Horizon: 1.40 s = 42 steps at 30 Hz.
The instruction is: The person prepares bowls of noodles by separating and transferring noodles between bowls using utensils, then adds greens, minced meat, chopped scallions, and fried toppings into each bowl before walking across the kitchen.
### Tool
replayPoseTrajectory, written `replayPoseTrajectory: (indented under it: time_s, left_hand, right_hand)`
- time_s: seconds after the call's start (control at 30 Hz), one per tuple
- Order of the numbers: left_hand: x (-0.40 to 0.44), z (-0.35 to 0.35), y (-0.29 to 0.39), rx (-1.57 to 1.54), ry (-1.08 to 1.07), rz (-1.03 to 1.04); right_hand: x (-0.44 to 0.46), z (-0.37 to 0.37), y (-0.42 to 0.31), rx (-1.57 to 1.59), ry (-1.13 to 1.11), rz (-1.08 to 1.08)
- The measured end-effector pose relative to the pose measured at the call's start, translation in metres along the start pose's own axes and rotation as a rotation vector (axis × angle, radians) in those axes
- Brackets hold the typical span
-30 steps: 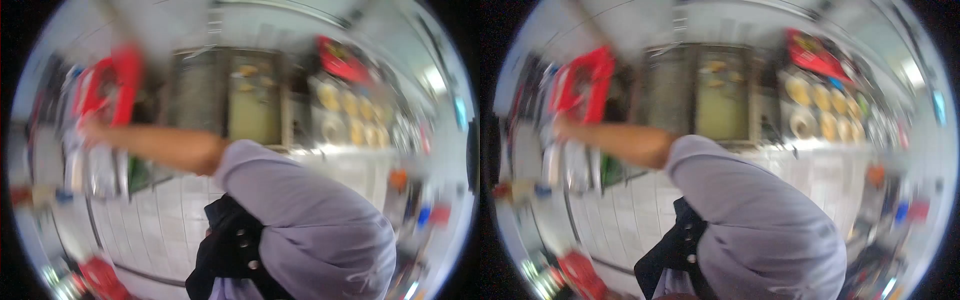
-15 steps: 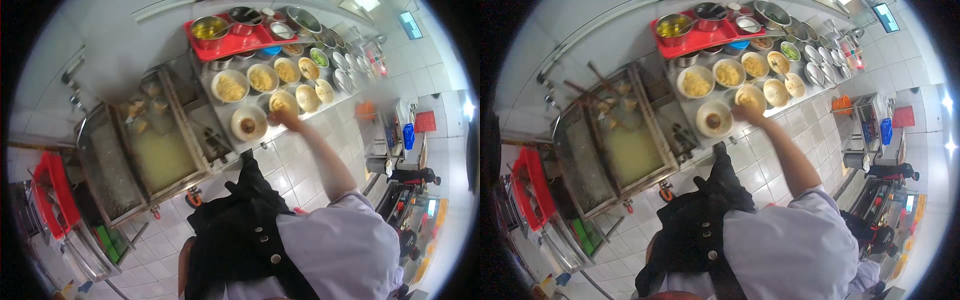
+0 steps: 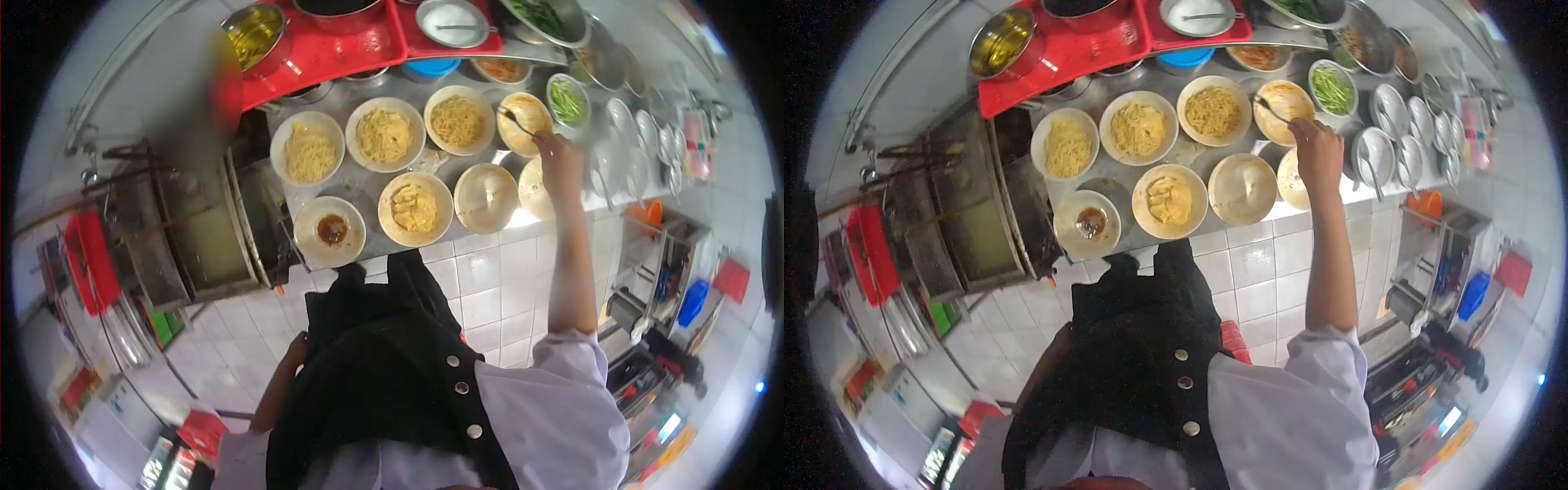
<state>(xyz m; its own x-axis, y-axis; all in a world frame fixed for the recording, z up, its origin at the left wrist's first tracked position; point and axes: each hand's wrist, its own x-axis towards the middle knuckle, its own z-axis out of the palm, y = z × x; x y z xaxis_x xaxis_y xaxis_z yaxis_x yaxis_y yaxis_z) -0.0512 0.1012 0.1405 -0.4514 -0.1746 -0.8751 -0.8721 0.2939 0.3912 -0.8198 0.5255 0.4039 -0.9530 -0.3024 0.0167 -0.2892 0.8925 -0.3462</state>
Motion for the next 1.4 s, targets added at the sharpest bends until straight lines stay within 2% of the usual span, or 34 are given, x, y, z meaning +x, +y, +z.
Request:
replayPoseTrajectory:
  time_s: [0.07, 0.13, 0.23, 0.3, 0.33, 0.4, 0.43, 0.53, 0.6, 0.63, 0.73, 0.8, 0.83, 0.9, 1.0, 1.1, 1.2, 1.33, 1.4]
  left_hand:
    - [-0.015, 0.006, 0.046, -0.048, 0.027, -0.103]
    - [-0.004, 0.017, 0.025, 0.193, -0.036, 0.154]
    - [0.005, 0.031, 0.034, 0.425, -0.071, 0.272]
    - [-0.010, 0.031, 0.070, 0.421, -0.059, 0.127]
    - [-0.023, 0.033, 0.088, 0.417, -0.058, 0.053]
    - [-0.045, 0.037, 0.124, 0.089, 0.027, -0.182]
    - [-0.050, 0.041, 0.133, -0.077, 0.068, -0.291]
    - [-0.042, 0.080, 0.074, 0.126, 0.122, -0.037]
    - [-0.043, 0.093, 0.079, -0.043, 0.183, -0.152]
    - [-0.045, 0.097, 0.080, -0.121, 0.210, -0.209]
    - [-0.032, 0.116, 0.042, 0.101, 0.203, 0.041]
    - [-0.042, 0.104, 0.073, -0.152, 0.187, -0.191]
    - [-0.042, 0.100, 0.090, -0.287, 0.185, -0.309]
    - [-0.042, 0.103, 0.100, -0.241, 0.212, -0.339]
    - [-0.048, 0.098, 0.110, -0.212, 0.217, -0.375]
    - [-0.037, 0.097, 0.103, -0.223, 0.196, -0.362]
    - [-0.043, 0.093, 0.116, -0.225, 0.250, -0.389]
    - [-0.044, 0.106, 0.096, -0.263, 0.240, -0.358]
    - [-0.042, 0.105, 0.098, -0.254, 0.239, -0.355]
  right_hand:
    - [0.011, -0.006, -0.036, -0.064, -0.027, -0.268]
    - [0.021, -0.004, -0.082, -0.153, -0.094, -0.467]
    - [0.038, 0.028, -0.140, -0.235, -0.101, -0.648]
    - [0.047, 0.055, -0.166, -0.362, -0.116, -0.761]
    - [0.049, 0.071, -0.171, -0.329, -0.125, -0.757]
    - [0.042, 0.103, -0.175, -0.272, -0.154, -0.734]
    - [0.046, 0.105, -0.167, -0.145, -0.181, -0.674]
    - [0.056, 0.091, -0.135, 0.297, -0.323, -0.426]
    - [0.058, 0.064, -0.130, 0.403, -0.225, -0.555]
    - [0.053, 0.051, -0.134, 0.281, -0.202, -0.577]
    - [0.037, 0.013, -0.153, -0.081, -0.112, -0.615]
    - [0.035, 0.005, -0.160, -0.304, -0.033, -0.642]
    - [0.038, 0.003, -0.168, -0.271, -0.022, -0.624]
    - [0.032, 0.007, -0.182, -0.194, -0.024, -0.579]
    - [0.044, 0.081, -0.178, -0.453, -0.103, -0.733]
    - [0.060, 0.105, -0.165, 0.037, -0.188, -0.638]
    - [0.069, 0.076, -0.144, 0.545, -0.355, -0.423]
    - [0.056, 0.005, -0.157, 0.440, -0.318, -0.477]
    - [0.047, -0.005, -0.162, -0.105, -0.094, -0.643]
